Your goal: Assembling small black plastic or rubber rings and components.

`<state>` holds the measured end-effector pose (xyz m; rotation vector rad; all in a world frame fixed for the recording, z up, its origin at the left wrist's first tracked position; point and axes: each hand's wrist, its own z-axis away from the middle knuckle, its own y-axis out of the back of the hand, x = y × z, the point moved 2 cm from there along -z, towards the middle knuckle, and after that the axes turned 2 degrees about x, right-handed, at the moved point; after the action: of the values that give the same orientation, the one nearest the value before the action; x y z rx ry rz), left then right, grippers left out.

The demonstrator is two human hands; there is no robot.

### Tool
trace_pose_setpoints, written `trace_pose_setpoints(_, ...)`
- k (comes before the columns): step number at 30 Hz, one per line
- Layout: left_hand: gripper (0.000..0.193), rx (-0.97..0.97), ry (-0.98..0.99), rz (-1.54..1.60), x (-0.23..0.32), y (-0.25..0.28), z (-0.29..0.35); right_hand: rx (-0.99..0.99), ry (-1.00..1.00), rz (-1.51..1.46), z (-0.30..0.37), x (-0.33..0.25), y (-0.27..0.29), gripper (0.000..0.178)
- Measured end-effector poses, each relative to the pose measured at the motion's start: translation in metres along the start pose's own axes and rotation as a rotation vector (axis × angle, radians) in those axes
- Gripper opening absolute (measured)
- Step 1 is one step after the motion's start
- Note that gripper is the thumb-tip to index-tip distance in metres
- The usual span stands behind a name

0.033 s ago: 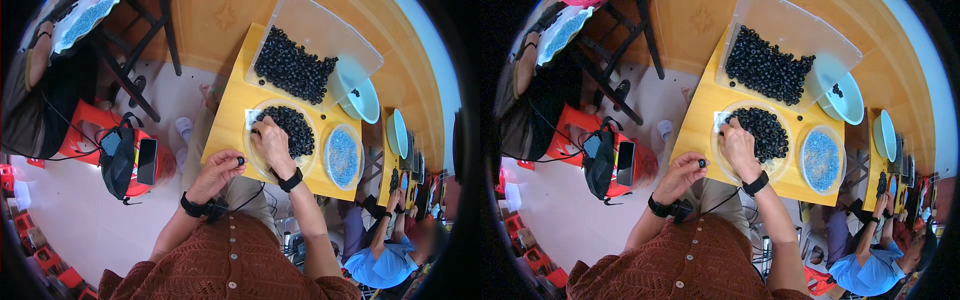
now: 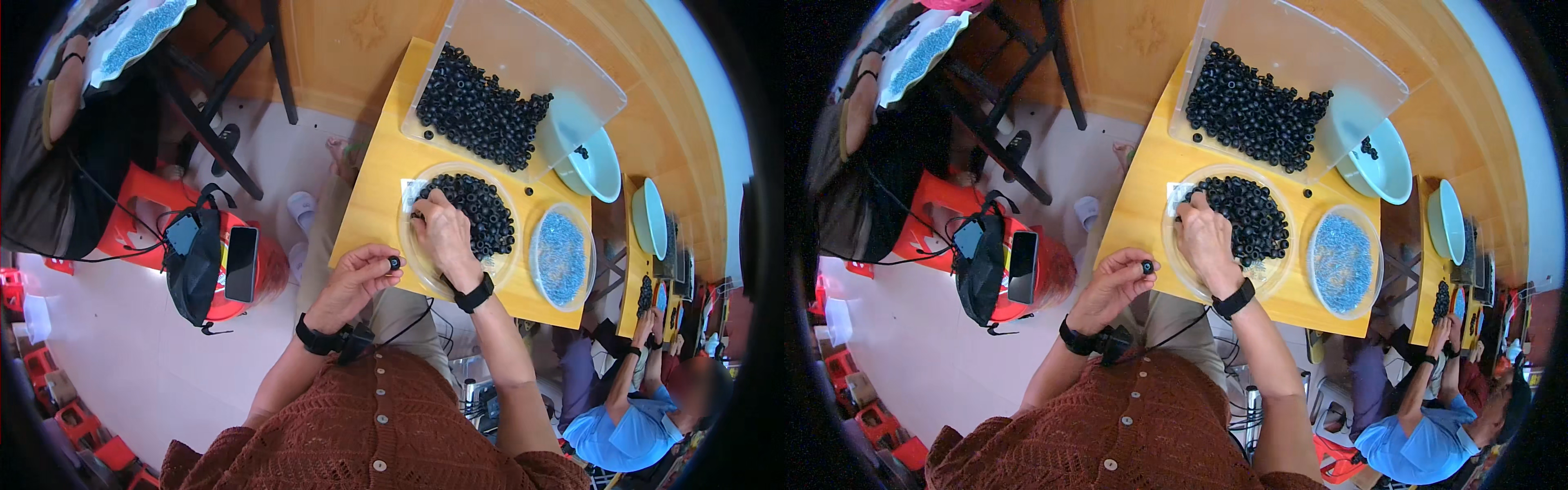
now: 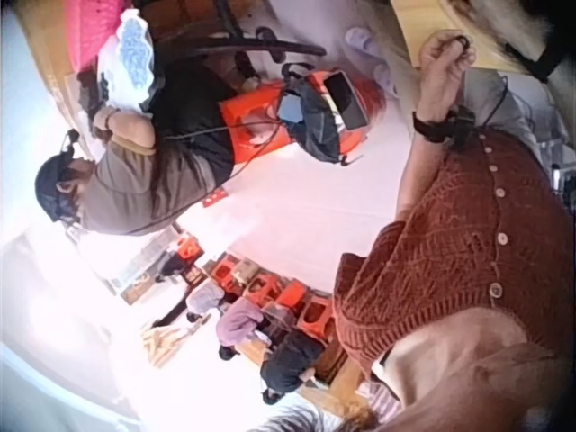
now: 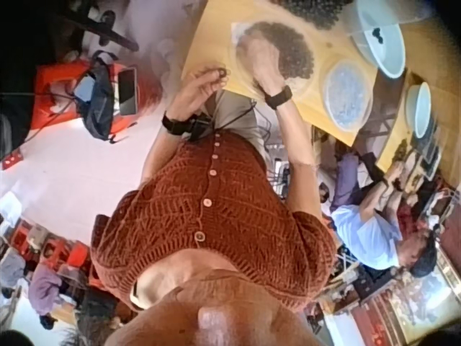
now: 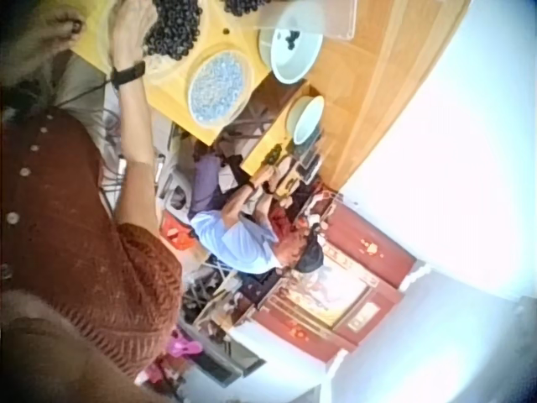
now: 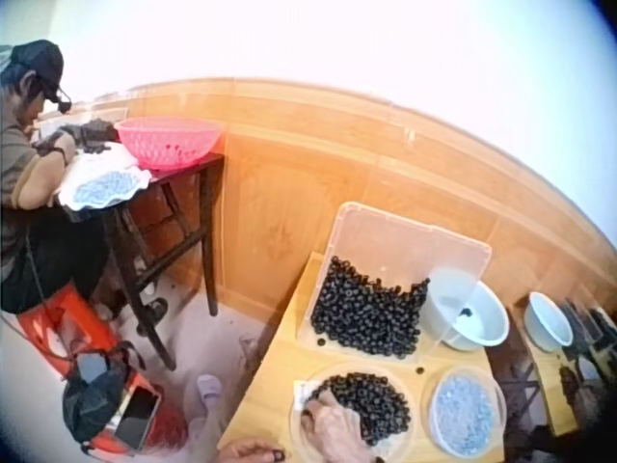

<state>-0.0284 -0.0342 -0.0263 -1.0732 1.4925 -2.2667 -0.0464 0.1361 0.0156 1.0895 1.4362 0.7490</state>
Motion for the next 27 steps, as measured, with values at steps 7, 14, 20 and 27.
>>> trace_pose_setpoints(7,0.017,0.029,-0.003,-0.025,0.0,0.0,-0.001,-0.018,0.077,0.033,0.002,0.002,-0.002,0.011)
trace_pose_setpoints(14,0.018,0.023,0.006,-0.026,0.001,-0.003,-0.002,0.131,0.074,-0.279,0.006,0.01,0.01,0.015)
trace_pose_setpoints(20,0.019,0.009,0.007,-0.044,-0.001,-0.008,-0.008,-0.109,-0.315,-1.144,0.03,0.02,0.021,0.01)
trace_pose_setpoints(27,0.02,-0.019,0.033,-0.102,-0.009,-0.024,-0.02,-0.079,-0.467,-1.533,0.052,0.015,0.048,0.025)
